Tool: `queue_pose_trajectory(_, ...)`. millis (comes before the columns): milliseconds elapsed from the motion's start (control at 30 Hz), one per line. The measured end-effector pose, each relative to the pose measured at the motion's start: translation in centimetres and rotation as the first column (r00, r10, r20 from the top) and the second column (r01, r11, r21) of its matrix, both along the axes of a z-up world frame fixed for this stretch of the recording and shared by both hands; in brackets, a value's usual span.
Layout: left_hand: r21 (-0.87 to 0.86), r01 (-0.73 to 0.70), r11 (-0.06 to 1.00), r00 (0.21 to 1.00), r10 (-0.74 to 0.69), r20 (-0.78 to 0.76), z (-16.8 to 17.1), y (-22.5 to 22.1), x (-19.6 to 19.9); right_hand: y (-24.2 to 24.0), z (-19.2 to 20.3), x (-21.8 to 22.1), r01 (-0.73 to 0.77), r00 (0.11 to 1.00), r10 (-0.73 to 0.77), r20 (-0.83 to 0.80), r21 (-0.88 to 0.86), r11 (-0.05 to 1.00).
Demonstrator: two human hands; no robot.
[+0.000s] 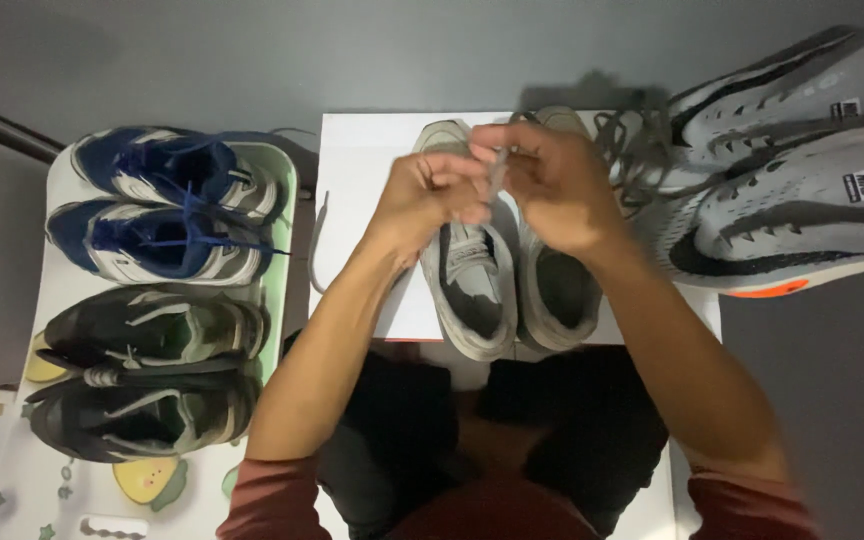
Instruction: Lacing a pair of white sneakers by threading the laces through the eyelets.
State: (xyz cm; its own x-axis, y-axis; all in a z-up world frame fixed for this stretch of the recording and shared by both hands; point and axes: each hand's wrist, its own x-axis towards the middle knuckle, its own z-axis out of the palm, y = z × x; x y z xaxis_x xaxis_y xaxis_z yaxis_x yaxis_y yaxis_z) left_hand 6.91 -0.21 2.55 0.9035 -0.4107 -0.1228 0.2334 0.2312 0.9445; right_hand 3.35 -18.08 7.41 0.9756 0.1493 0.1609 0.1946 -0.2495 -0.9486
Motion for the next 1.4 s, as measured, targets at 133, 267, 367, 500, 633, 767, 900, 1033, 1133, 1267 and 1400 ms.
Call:
queue_pose_trajectory(133, -0.014, 0.076, 0.997, 0.996, -0.077, -0.05, -0.7, 0.2, 0.2, -0.5, -1.5, 0.2, 0.056, 0.997, -0.054, -0.049, 0.038, 0.998)
queue_pose_trajectory(267, 0.216, 0.144, 0.966, 0.976, -0.174, 0.13, -0.6, -0.2, 0.4, -0.4, -2.2, 1.1, 0.075, 0.996, -0.069, -0.057, 0.116, 0.99)
queue_pose_trajectory(367, 0.397, -0.006, 0.918, 0.958, -0.108, 0.264, -0.6, -0.3, 0.8, -0.8, -2.1, 0.1, 0.097, 0.995, -0.098, 0.019, 0.048, 0.994)
queue_pose_trajectory(500, 0.596, -0.17, 0.785, 0.938, -0.057, 0.343, 0.0, 0.0, 0.5, -1.4, -2.2, -0.7, 0.208, 0.933, -0.082, 0.351, -0.339, 0.918)
queue_pose_trajectory(633, 0.608, -0.064, 0.792, 0.928, -0.176, 0.327, 1.8, -0.7, -0.6, -0.3, 0.4, -2.0, 0.2, 0.849, 0.148, 0.507, -0.569, 0.798)
queue_pose_trajectory(767, 0.527, -0.094, 0.845, 0.922, -0.125, 0.365, 0.2, 0.0, -0.3, -2.1, -1.7, -0.4, -0.017, 0.915, 0.264, 0.305, -0.624, 0.781)
queue_pose_trajectory(900, 0.666, -0.281, 0.691, 0.87, -0.111, 0.481, 1.3, 0.6, -1.2, -4.2, -6.0, 1.7, 0.162, 0.74, 0.246, 0.626, -0.521, 0.838)
queue_pose_trajectory(1033, 0.799, -0.292, 0.525, 0.867, -0.208, 0.454, 2.7, 0.2, -3.1, -4.4, -10.3, 3.0, 0.182, 0.742, 0.134, 0.657, -0.391, 0.902)
queue_pose_trajectory(1133, 0.793, -0.316, 0.521, 0.855, -0.206, 0.476, -0.8, -0.2, -2.4, -3.2, -7.3, 2.4, -0.231, 0.965, 0.261, -0.016, -0.521, 0.822)
queue_pose_trajectory(1267, 0.716, -0.248, 0.652, 0.908, -0.101, 0.406, -2.7, -0.1, -2.1, -2.8, -5.0, 2.6, -0.118, 0.984, 0.174, 0.028, -0.627, 0.77)
queue_pose_trajectory(1400, 0.557, -0.206, 0.805, 0.945, 0.016, 0.326, -4.3, 0.3, -2.3, -2.8, -5.4, 2.4, -0.07, 0.984, 0.156, 0.088, -0.612, 0.788)
